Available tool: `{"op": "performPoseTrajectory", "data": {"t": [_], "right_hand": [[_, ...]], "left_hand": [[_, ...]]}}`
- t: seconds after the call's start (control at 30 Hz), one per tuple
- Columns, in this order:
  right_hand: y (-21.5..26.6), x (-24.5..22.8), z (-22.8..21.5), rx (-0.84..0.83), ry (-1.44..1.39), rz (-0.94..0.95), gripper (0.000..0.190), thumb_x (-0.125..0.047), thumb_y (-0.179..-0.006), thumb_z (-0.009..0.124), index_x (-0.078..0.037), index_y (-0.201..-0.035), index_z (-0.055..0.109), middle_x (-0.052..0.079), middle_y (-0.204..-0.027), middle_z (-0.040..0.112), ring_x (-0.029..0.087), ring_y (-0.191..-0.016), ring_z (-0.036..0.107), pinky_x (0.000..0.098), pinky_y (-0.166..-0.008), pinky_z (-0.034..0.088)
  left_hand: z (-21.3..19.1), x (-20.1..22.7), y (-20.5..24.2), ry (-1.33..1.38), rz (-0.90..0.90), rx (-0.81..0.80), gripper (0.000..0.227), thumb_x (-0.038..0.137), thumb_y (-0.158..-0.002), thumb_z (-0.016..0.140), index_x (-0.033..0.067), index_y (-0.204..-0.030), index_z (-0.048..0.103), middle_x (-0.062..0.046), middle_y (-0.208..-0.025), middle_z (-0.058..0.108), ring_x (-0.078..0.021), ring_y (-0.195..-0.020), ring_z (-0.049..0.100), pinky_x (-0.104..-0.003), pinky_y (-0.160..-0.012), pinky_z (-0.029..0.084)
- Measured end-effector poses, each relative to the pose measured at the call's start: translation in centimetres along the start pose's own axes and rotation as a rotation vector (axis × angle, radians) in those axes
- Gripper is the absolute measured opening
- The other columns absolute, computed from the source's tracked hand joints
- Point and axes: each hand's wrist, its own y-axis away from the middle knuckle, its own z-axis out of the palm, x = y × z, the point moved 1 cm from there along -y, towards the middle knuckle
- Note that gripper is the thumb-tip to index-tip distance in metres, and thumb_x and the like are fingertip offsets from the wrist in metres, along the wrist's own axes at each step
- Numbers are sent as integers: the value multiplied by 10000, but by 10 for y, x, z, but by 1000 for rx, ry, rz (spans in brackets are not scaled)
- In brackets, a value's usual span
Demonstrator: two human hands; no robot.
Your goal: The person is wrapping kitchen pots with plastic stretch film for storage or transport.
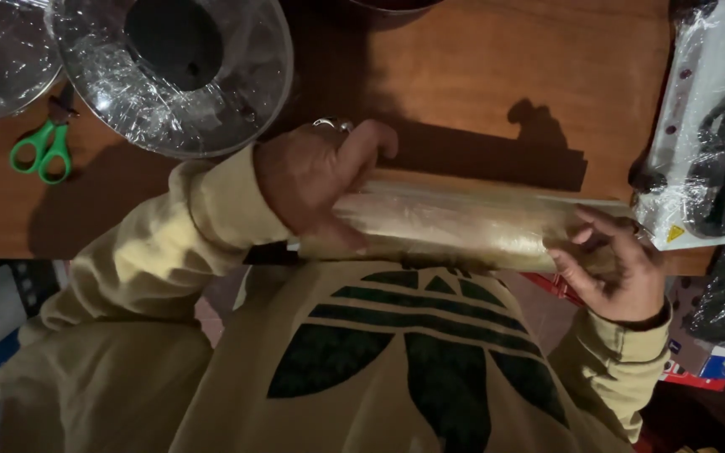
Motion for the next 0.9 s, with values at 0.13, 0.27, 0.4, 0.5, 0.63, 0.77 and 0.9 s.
{"op": "performPoseTrajectory", "data": {"t": [0.13, 0.27, 0.4, 0.5, 0.63, 0.77, 0.9], "right_hand": [[-1, 1, 1, 6, -20, -41, 558, -107, -898, 844, 8, -1397, 622, 75, -956, 692, 128, -816, 670, 241, -741, 526], [0, 1, 3, 17, -51, -24, 550, -104, -911, 838, 18, -1400, 619, 66, -938, 700, 119, -803, 675, 242, -739, 532], [-2, -3, 2, 44, -42, -48, 519, -91, -916, 840, 20, -1380, 635, 80, -936, 688, 126, -807, 663, 253, -763, 528], [-3, -7, 1, 51, -10, -77, 512, -87, -916, 844, 19, -1374, 642, 90, -954, 679, 140, -837, 663, 258, -790, 530], [-3, -8, 2, 47, 7, -42, 513, -76, -908, 838, 27, -1371, 640, 93, -989, 680, 143, -828, 671, 254, -769, 540], [-3, -1, 5, 33, -65, -19, 515, -60, -916, 815, 48, -1379, 615, 98, -1009, 681, 137, -845, 695, 261, -761, 565], [-1, 13, 7, -5, -152, -50, 514, -34, -938, 773, 78, -1397, 569, 119, -1016, 725, 126, -844, 738, 252, -698, 599]], "left_hand": [[2, -1, 1, 1, 22, 40, 889, 365, -702, 899, 15, -1326, 370, -177, -865, 704, -391, -811, 708, -446, -698, 569], [7, -8, -1, 17, 44, 35, 896, 365, -708, 906, 10, -1328, 366, -183, -878, 698, -394, -830, 712, -443, -711, 578], [7, -5, 2, -32, 45, 22, 930, 429, -690, 928, 10, -1315, 382, -204, -903, 688, -410, -851, 703, -461, -733, 564], [5, -2, 7, -83, 60, 37, 901, 433, -714, 925, 11, -1317, 405, -212, -937, 691, -417, -879, 700, -468, -754, 556], [1, -3, 15, -121, 190, 157, 936, 382, -695, 923, -24, -1365, 410, -235, -1039, 703, -420, -932, 702, -459, -785, 564], [0, -3, 17, -68, 401, 281, 1008, 342, -833, 889, -127, -1485, 281, -247, -1138, 680, -407, -991, 685, -447, -840, 556], [-3, 5, 16, -24, 173, 142, 931, 348, -746, 902, -51, -1424, 405, -185, -1028, 715, -371, -907, 705, -441, -768, 569]]}}
